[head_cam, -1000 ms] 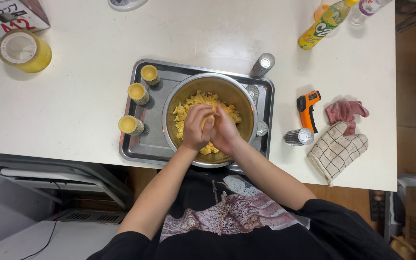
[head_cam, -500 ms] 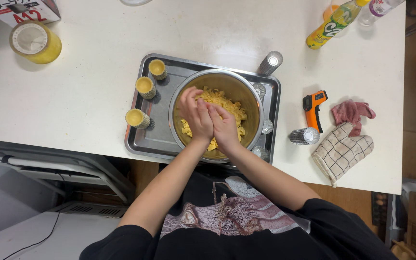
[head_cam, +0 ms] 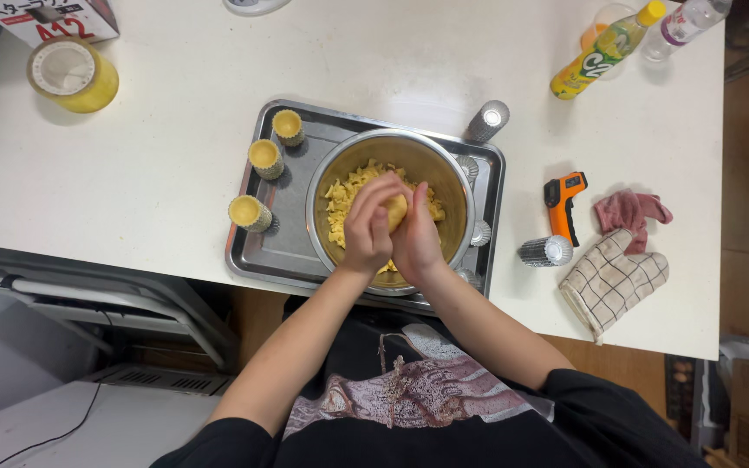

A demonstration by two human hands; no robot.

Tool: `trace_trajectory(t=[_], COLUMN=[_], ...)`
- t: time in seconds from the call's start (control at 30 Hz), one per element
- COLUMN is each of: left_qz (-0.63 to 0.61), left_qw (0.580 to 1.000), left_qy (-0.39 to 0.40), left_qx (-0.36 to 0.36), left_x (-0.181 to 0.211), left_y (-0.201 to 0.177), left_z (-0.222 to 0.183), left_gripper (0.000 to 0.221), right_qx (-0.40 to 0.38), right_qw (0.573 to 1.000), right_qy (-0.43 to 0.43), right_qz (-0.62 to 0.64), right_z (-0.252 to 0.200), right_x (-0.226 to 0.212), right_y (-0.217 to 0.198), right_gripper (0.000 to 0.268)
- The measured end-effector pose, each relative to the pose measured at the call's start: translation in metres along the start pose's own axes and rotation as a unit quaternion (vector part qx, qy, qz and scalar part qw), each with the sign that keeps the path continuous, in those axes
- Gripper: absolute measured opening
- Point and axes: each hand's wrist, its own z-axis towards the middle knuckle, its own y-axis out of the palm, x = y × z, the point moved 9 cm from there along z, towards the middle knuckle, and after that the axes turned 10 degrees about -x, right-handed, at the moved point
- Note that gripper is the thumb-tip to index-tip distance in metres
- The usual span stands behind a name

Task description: The person fills small pastry shells with a yellow crumbly mixture by hand from a bowl.

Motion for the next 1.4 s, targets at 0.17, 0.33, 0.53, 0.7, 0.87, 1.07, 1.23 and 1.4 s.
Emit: trace_trajectory(t=[0.17, 0.33, 0.53, 0.7, 0.87, 1.07, 1.23, 1.4], left_qz=[-0.174, -0.146, 0.109, -0.061, -0.017, 0.115, 0.109, -0.172], left_qw=[0.975, 0.971, 0.985, 0.996, 0.998, 0.991, 0.990, 0.965], left_qy=[-0.130, -0.178, -0.091, -0.057, 0.030, 0.062, 0.078, -0.184], left_qx=[0.050, 0.061, 0.094, 0.017, -0.049, -0.024, -0.040, 0.070], left_x=[-0.047, -0.050, -0.017, -0.010, 0.020, 0.013, 0.008, -0.063], left_y=[0.005, 0.019, -0.007, -0.006, -0.002, -0.004, 0.005, 0.010], left_z=[-0.006, -0.006, 0.001, -0.008, -0.004, 0.014, 0.028, -0.002], left_gripper=[0.046, 0.052, 0.047, 0.047, 0.059, 0.027, 0.040, 0.046], right_qx=[-0.076, -0.021, -0.033, -0.022, 0.055, -0.026, -0.120, -0.067], right_qw=[0.997, 0.954, 0.914, 0.946, 0.993, 0.995, 0.911, 0.978], right_qy=[0.002, -0.145, -0.160, -0.085, 0.011, -0.004, -0.124, 0.023], right_qz=[0.012, -0.263, -0.371, -0.311, -0.102, -0.100, -0.375, -0.198], right_z=[-0.009, -0.002, 0.001, 0.010, 0.007, 0.014, 0.009, -0.003], right_x=[-0.011, -0.032, -0.010, 0.011, 0.014, 0.011, -0.007, 0.003], right_y=[0.023, 0.011, -0.005, -0.030, -0.025, -0.023, -0.037, -0.061], right_gripper=[0.080, 0.061, 0.037, 0.043, 0.053, 0.062, 0.040, 0.036])
